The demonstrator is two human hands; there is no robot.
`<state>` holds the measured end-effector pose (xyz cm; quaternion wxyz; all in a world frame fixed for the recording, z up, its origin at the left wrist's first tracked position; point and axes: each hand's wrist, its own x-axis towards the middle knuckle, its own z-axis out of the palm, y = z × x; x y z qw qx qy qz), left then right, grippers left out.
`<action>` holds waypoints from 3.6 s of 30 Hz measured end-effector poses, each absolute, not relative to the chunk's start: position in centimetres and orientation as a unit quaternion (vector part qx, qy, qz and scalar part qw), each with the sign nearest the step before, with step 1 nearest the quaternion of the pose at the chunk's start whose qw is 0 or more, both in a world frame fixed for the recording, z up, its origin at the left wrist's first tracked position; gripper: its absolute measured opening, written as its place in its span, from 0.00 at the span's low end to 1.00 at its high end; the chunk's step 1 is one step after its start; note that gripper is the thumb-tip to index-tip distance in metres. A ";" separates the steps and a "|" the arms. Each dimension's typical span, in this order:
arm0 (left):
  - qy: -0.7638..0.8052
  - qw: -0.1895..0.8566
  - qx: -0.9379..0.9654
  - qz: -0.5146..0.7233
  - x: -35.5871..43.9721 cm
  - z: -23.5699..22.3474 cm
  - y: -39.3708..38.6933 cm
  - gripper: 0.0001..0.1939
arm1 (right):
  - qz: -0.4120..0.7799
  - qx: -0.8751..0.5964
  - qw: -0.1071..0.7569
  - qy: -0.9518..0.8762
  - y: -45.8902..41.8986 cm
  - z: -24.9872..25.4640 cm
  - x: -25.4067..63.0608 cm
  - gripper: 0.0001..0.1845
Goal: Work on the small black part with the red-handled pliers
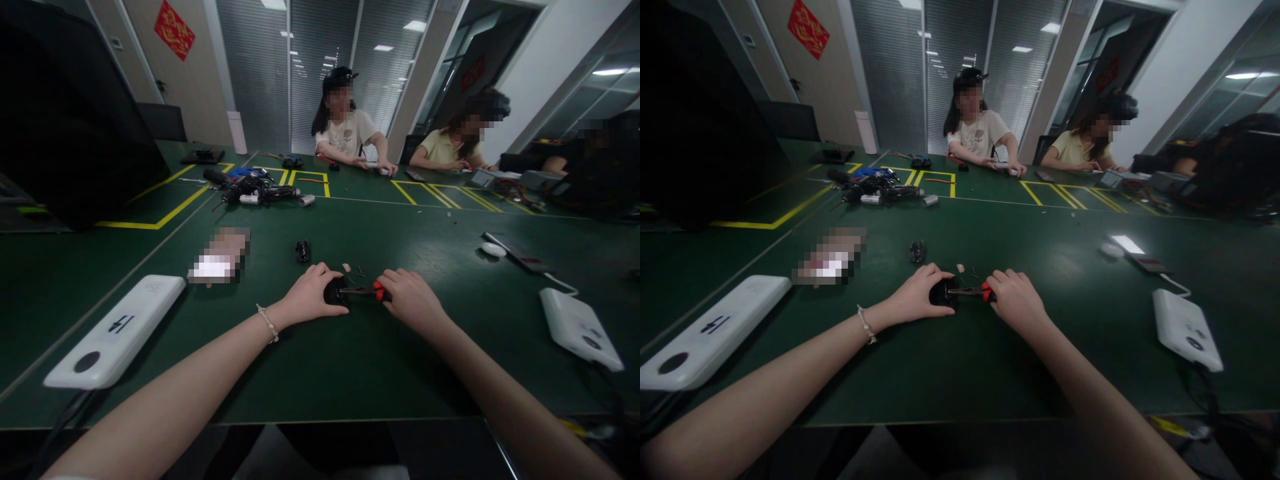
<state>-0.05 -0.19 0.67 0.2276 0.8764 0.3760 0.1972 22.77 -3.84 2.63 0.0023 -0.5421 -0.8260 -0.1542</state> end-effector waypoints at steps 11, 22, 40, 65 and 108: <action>0.372 0.221 0.879 0.200 0.0 0.5 -0.2 0.33 | -0.185 -0.530 0.011 -0.828 -4.0 2.7 22.8 0.13; 0.373 0.229 0.877 0.199 0.0 0.7 -0.2 0.34 | -0.165 -0.532 0.022 -0.830 -3.9 2.7 22.9 0.14; 0.374 0.222 0.878 0.198 -0.1 0.7 -0.2 0.34 | -0.167 -0.540 0.019 -0.825 -3.9 2.8 22.8 0.13; 0.374 0.222 0.877 0.204 0.0 0.5 -0.2 0.34 | -0.151 -0.542 0.022 -0.826 -4.0 2.8 22.9 0.09; 0.370 0.219 0.880 0.203 -0.1 0.5 -0.1 0.34 | -0.190 -0.525 0.016 -0.830 -3.9 2.8 23.0 0.13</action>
